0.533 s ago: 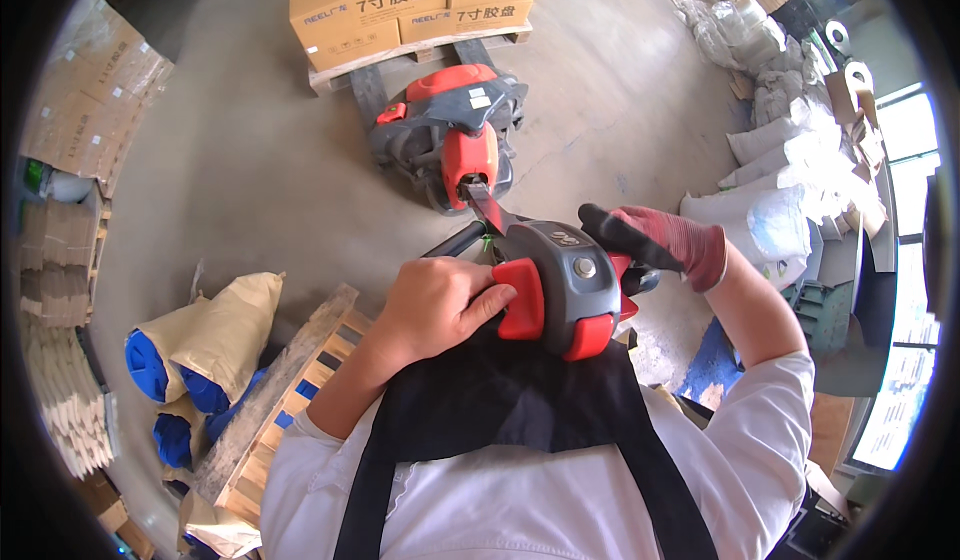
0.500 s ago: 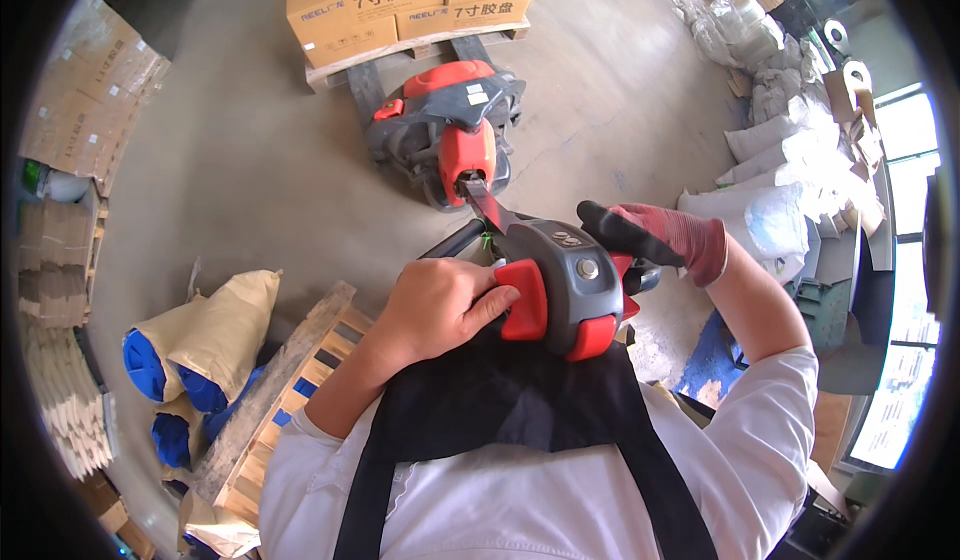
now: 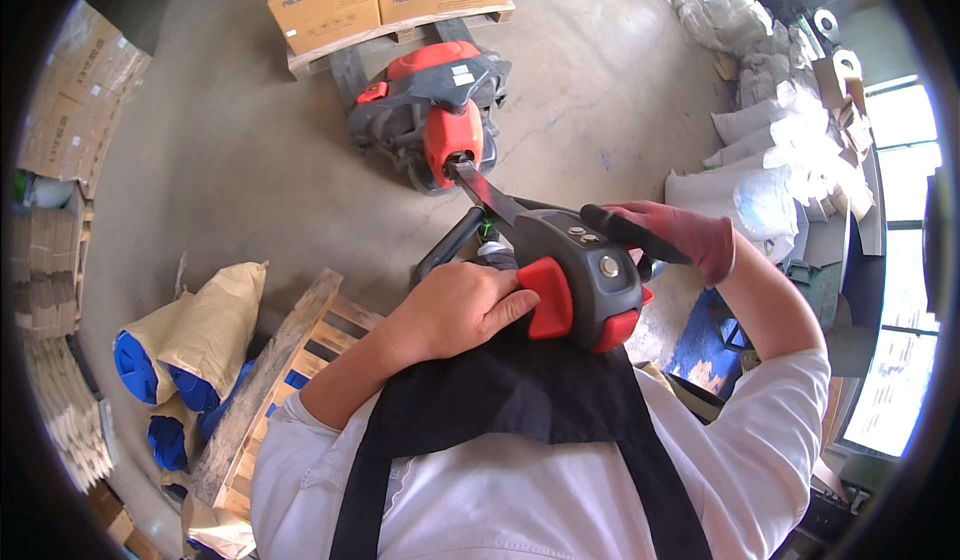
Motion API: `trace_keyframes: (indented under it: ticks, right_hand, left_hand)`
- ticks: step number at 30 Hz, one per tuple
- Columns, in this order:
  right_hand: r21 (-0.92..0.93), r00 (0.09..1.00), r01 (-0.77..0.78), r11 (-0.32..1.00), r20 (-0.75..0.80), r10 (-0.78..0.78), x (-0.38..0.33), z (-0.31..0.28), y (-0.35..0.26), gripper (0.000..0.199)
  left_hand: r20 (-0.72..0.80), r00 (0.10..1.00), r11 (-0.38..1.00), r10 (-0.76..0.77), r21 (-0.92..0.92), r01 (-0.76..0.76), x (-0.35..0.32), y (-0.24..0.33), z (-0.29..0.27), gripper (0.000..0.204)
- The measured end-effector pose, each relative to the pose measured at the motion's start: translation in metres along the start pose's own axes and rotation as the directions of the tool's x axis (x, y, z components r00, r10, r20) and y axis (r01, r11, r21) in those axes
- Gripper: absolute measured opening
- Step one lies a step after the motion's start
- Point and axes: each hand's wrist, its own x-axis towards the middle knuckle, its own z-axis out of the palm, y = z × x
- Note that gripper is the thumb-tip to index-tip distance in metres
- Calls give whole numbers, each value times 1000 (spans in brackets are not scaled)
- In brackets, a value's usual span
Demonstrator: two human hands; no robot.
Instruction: The person handles bags of blue plastic reels by hand and then operates a motorized pallet jack to move a pallet of boxed items through a warehouse facility.
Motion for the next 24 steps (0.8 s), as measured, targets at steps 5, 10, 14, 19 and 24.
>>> trace_keyframes:
  ticks: [5, 10, 14, 19, 24]
  right_hand:
    - [-189, 746, 607, 772, -200, -635, -5, 15, 36, 60]
    - [-482, 477, 706, 519, -219, -851, -3, 28, 65, 87]
    - [-558, 399, 715, 422, -170, -901, 6, 25, 66, 82]
    - [-444, 495, 752, 487, -108, -862, 5, 16, 53, 73]
    - [-395, 496, 781, 483, -76, -865, 10, 12, 55, 70]
  left_hand:
    - [-51, 997, 998, 51, -28, -52, 0, -4, 3, 39]
    - [-46, 998, 999, 33, -25, -34, 1, -2, 1, 39]
    - [-50, 998, 999, 36, -22, -37, 3, -3, 0, 38]
    - [-26, 1000, 1000, 17, -5, -18, 5, 0, -6, 36]
    - [-49, 999, 1000, 24, 0, -24, 6, 1, -5, 36]
